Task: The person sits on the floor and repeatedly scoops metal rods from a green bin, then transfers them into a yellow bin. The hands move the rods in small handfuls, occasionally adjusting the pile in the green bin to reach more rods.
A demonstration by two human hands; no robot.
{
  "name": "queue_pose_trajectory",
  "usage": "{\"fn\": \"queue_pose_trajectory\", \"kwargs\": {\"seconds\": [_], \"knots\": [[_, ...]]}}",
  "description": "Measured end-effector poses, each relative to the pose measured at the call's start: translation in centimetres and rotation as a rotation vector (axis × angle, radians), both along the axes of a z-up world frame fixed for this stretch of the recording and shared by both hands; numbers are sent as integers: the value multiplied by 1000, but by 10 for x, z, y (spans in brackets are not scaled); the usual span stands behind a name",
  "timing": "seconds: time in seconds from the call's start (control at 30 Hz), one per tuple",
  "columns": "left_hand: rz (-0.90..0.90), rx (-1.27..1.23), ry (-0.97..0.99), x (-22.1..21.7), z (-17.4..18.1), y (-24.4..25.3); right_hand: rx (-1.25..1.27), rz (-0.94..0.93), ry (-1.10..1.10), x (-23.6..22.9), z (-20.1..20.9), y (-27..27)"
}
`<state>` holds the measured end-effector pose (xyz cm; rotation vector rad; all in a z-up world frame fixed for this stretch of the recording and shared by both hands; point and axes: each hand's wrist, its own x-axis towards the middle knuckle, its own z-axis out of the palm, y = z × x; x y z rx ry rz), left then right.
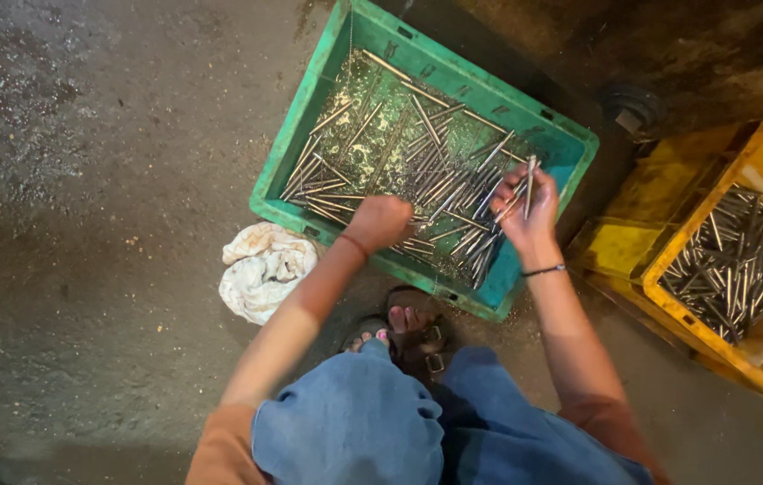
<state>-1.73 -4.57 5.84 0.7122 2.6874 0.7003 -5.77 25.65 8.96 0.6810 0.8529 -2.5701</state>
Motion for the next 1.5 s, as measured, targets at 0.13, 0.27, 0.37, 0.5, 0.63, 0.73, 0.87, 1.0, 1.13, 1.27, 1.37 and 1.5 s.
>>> {"fn": "queue_pose_trajectory", "kwargs": {"seconds": [0.13,0.27,0.37,0.5,0.63,0.73,0.87,1.0,1.13,1.27,1.37,1.5], "knots": [[225,477,-154,-1,25,-1,351,-20,-14,-42,-29,6],[574,992,-514,2,29,0,1417,128,213,-56,-61,0],[803,1529,-842,4,26,-5,1830,227,378,-64,-77,2],[871,1922,-947,12,26,-13,1622,233,272,-67,-90,8],[1000,1917,-1014,12,33,-21,597,-39,-4,-58,-87,18],[1001,1877,-1034,20,37,-28,386,-16,-23,-43,-73,14],[1104,1726,-1102,14,34,-26,805,191,117,-56,-32,0],[922,1678,-1118,18,30,-27,2023,682,719,-69,4,-19],[949,1570,-1169,18,36,-29,2081,1011,710,-75,9,-26],[995,1521,-1130,18,43,-31,1748,588,828,-74,-22,-15],[993,1569,-1160,16,43,-29,1121,245,460,-77,-53,1],[984,1526,-1120,16,43,-29,616,138,214,-83,-69,7]]}}
